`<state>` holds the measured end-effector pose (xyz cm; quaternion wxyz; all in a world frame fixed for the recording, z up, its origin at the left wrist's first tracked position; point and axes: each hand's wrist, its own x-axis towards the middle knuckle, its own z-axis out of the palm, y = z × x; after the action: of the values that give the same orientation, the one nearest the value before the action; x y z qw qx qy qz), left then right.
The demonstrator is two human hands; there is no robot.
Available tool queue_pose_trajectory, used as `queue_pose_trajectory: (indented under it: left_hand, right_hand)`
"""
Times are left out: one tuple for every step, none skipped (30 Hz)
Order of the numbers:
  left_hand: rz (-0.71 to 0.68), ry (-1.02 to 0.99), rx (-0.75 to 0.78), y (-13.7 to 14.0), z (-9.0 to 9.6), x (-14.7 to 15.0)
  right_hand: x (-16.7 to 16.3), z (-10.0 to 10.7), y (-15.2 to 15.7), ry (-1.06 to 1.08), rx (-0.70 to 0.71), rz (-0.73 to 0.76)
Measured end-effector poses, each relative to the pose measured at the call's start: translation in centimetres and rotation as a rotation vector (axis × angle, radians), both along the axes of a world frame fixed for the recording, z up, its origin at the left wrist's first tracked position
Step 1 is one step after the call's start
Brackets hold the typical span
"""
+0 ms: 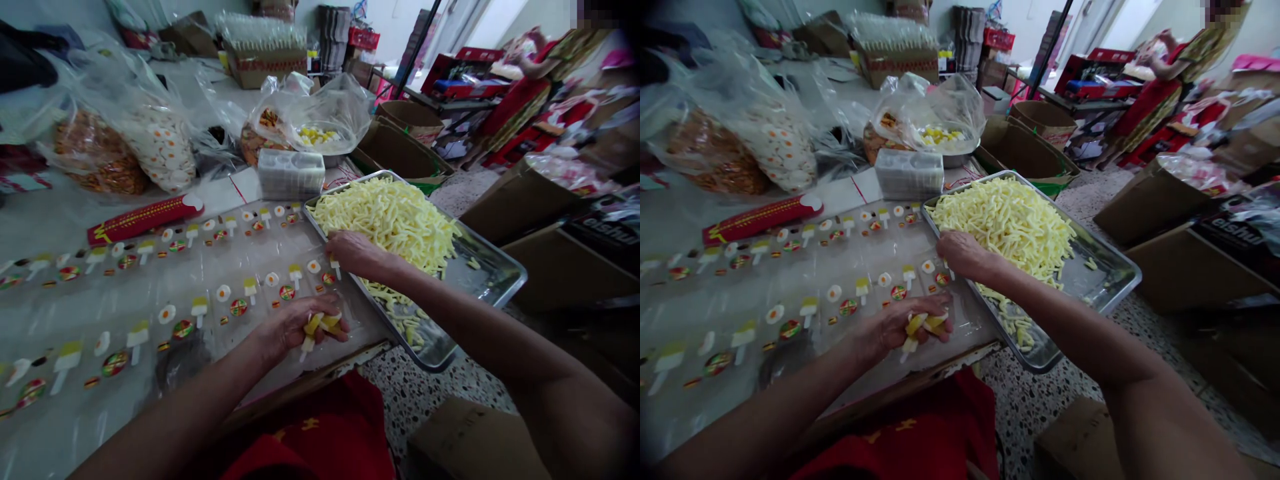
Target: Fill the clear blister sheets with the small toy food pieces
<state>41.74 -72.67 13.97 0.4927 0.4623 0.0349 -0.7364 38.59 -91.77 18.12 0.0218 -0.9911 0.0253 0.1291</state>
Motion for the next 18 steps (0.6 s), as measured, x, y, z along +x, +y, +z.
queue_pose_trajectory:
  left_hand:
    - [0.013, -0.006, 0.003, 0.0, -0.2, 0.0]
    - [0.018, -0.008, -0.004, 0.0, -0.4, -0.1]
    - [0.013, -0.001, -0.014, 0.0, -0.6, -0.1]
    - [0.009, 0.009, -0.030, 0.0, -0.8, -0.2]
    - [0.009, 0.021, -0.049, 0.0, -1.1, -0.3]
    - [0.013, 0.031, -0.063, 0.0, -1.3, -0.5]
    - [0.021, 0.038, -0.070, 0.1, -1.5, -0.6]
    - [0.026, 0.045, -0.070, 0.2, -1.6, -0.8]
    - [0.027, 0.051, -0.066, 0.2, -1.6, -1.0]
    - [0.028, 0.060, -0.064, 0.3, -1.6, -1.2]
    - [0.026, 0.070, -0.062, 0.4, -1.6, -1.3]
    - [0.028, 0.078, -0.069, 0.5, -1.6, -1.3]
    - [0.035, 0.085, -0.082, 0.5, -1.6, -1.4]
    - [0.041, 0.093, -0.087, 0.6, -1.7, -1.3]
    - [0.049, 0.101, -0.089, 0.6, -1.8, -1.3]
    - [0.050, 0.113, -0.080, 0.6, -2.0, -1.2]
    - [0.050, 0.127, -0.066, 0.5, -2.3, -1.1]
    - [0.051, 0.143, -0.054, 0.4, -2.5, -1.0]
  right_hand:
    - [0.2, -0.1, 0.1, -0.012, -0.014, 0.009]
    - [0.5, -0.3, 0.3, -0.023, -0.030, 0.018]
    - [0.8, -0.5, 0.4, -0.032, -0.048, 0.029]
    - [1.0, -0.8, 0.4, -0.039, -0.060, 0.042]
    - [1.1, -1.2, 0.4, -0.047, -0.062, 0.057]
    - [1.1, -1.6, 0.4, -0.059, -0.050, 0.065]
    - [1.0, -2.1, 0.3, -0.077, -0.029, 0.062]
    - [0.6, -2.5, 0.2, -0.102, -0.006, 0.045]
    - [0.1, -2.9, 0.1, -0.132, 0.011, 0.017]
    - [-0.5, -3.3, 0.1, -0.163, 0.018, -0.018]
    - [-1.3, -3.6, 0.2, -0.192, 0.014, -0.059]
    - [-2.1, -3.8, 0.5, -0.217, 0.005, -0.100]
    - [-2.8, -4.0, 0.9, -0.233, -0.005, -0.139]
    - [-3.5, -4.1, 1.3, -0.238, -0.015, -0.176]
    - [-4.1, -4.2, 1.8, -0.233, -0.028, -0.209]
    - [-4.5, -4.4, 2.3, -0.222, -0.046, -0.236]
    - [-4.7, -4.5, 2.7, -0.210, -0.068, -0.252]
    - [-4.7, -4.6, 3.0, -0.199, -0.089, -0.255]
